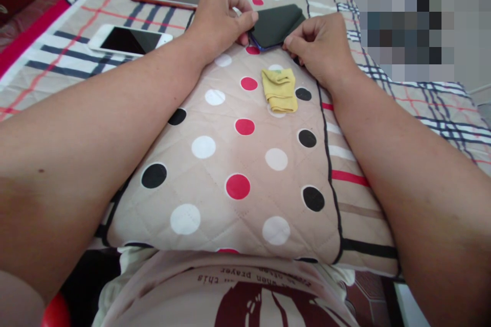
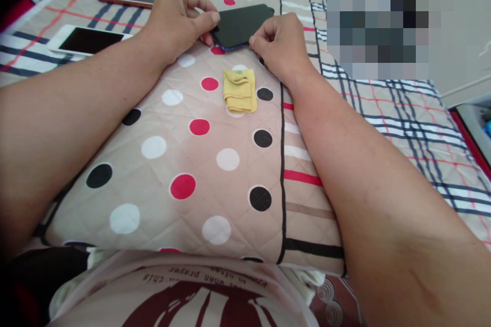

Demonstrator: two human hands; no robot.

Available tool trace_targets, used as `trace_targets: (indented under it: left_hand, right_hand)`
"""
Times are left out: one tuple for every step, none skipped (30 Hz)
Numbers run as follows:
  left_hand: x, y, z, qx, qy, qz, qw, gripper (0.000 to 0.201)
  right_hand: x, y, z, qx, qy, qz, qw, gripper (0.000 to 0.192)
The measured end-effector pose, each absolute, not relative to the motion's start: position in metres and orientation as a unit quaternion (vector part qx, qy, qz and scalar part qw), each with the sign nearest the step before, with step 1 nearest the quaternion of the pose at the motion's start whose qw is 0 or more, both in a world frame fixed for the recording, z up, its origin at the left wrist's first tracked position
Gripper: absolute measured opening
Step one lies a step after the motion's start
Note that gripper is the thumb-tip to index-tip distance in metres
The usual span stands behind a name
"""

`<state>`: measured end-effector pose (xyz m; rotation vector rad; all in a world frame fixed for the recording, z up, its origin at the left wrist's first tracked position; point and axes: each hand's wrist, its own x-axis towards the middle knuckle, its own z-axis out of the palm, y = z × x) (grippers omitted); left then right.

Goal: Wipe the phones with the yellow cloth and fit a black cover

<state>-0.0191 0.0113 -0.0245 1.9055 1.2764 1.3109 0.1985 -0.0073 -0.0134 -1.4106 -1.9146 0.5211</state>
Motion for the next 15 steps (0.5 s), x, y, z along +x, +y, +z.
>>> trace_targets:
  left_hand:
    - [-0.0191,0.0121,-0.0255,0.700,0.466,0.482,0.247,0.014]
    - [-0.0190,0.0129,-0.0264,0.700,0.464,0.484,0.247,0.014]
    - [-0.0190,0.0138,-0.0273,0.700,0.461,0.486,0.247,0.014]
    - [-0.0192,0.0145,-0.0280,0.699,0.460,0.489,0.246,0.013]
    - [-0.0194,0.0151,-0.0285,0.697,0.459,0.493,0.245,0.013]
    - [-0.0196,0.0155,-0.0289,0.696,0.458,0.496,0.245,0.013]
    - [-0.0200,0.0156,-0.0289,0.695,0.458,0.498,0.243,0.012]
    - [-0.0202,0.0156,-0.0288,0.696,0.457,0.498,0.241,0.012]
    - [-0.0204,0.0155,-0.0284,0.697,0.458,0.497,0.239,0.012]
    - [-0.0205,0.0153,-0.0279,0.698,0.459,0.496,0.236,0.012]
    - [-0.0205,0.0150,-0.0273,0.699,0.460,0.495,0.233,0.012]
    - [-0.0203,0.0148,-0.0267,0.700,0.460,0.494,0.231,0.012]
    - [-0.0200,0.0145,-0.0261,0.700,0.461,0.493,0.232,0.012]
    - [-0.0196,0.0142,-0.0256,0.699,0.462,0.493,0.234,0.012]
    - [-0.0192,0.0139,-0.0252,0.696,0.463,0.494,0.237,0.012]
  right_hand:
    - [0.1988,-0.0065,-0.0140,-0.542,-0.739,0.200,0.347,0.014]
    - [0.1991,-0.0056,-0.0147,-0.539,-0.741,0.199,0.348,0.013]
    - [0.1995,-0.0047,-0.0155,-0.536,-0.743,0.198,0.349,0.012]
    - [0.1999,-0.0039,-0.0162,-0.533,-0.744,0.198,0.351,0.012]
    - [0.2002,-0.0032,-0.0167,-0.530,-0.746,0.196,0.352,0.012]
    - [0.2003,-0.0028,-0.0171,-0.529,-0.747,0.194,0.353,0.012]
    - [0.2004,-0.0027,-0.0174,-0.528,-0.747,0.192,0.355,0.012]
    - [0.2003,-0.0027,-0.0175,-0.527,-0.747,0.192,0.358,0.012]
    - [0.2001,-0.0028,-0.0176,-0.525,-0.746,0.193,0.361,0.012]
    - [0.1998,-0.0029,-0.0177,-0.522,-0.746,0.195,0.364,0.012]
    - [0.1995,-0.0031,-0.0178,-0.519,-0.746,0.197,0.368,0.012]
    - [0.1992,-0.0032,-0.0180,-0.516,-0.746,0.198,0.371,0.012]
    - [0.1990,-0.0033,-0.0181,-0.513,-0.747,0.198,0.373,0.012]
    - [0.1986,-0.0034,-0.0183,-0.512,-0.747,0.197,0.375,0.012]
    - [0.1983,-0.0035,-0.0183,-0.512,-0.747,0.195,0.376,0.012]
